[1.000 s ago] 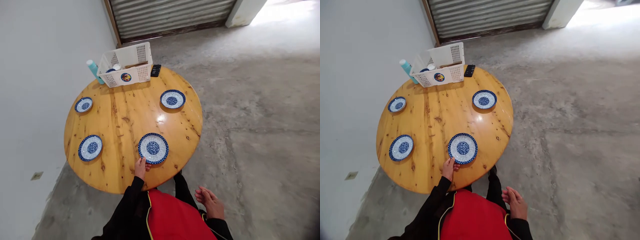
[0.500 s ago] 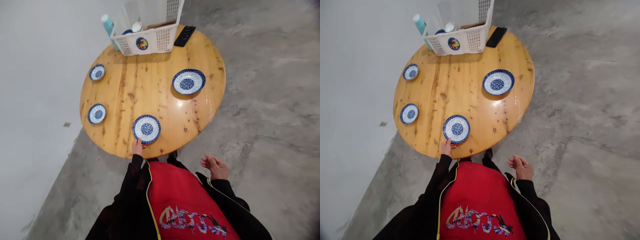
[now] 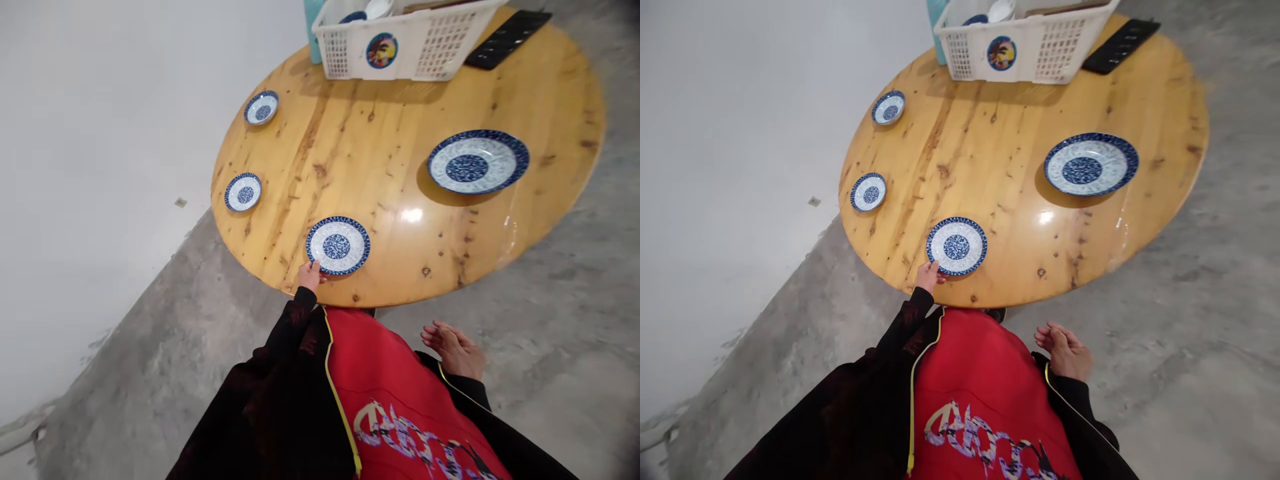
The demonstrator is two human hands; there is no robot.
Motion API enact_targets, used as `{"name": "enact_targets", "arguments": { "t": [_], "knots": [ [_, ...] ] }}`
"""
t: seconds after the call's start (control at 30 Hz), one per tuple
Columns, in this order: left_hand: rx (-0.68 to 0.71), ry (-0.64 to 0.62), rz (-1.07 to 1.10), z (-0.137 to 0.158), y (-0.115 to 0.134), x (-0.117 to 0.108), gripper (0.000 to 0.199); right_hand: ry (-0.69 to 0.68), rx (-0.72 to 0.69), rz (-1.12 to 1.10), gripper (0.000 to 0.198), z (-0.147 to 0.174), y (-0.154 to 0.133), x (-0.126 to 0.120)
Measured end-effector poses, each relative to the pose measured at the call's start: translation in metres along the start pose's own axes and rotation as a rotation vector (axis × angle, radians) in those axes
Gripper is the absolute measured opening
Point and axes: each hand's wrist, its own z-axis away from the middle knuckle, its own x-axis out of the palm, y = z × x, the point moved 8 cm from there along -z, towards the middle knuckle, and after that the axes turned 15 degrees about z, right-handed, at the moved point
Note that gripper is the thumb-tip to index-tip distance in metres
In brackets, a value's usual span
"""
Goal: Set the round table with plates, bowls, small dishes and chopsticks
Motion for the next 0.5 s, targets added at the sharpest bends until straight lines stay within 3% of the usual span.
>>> {"name": "enact_targets", "arguments": {
  "t": [0.27, 0.5],
  "knots": [
    [0.011, -0.051, -0.006, -0.005, -0.009, -0.001, 0.024, -0.046, -0.139, 0.047, 0.036, 0.001, -0.032, 0.028],
    [0.095, -0.045, -0.049, -0.009, -0.001, -0.01, 0.026, -0.101, -0.11, 0.104, 0.05, 0.004, -0.032, 0.043]
  ]
}}
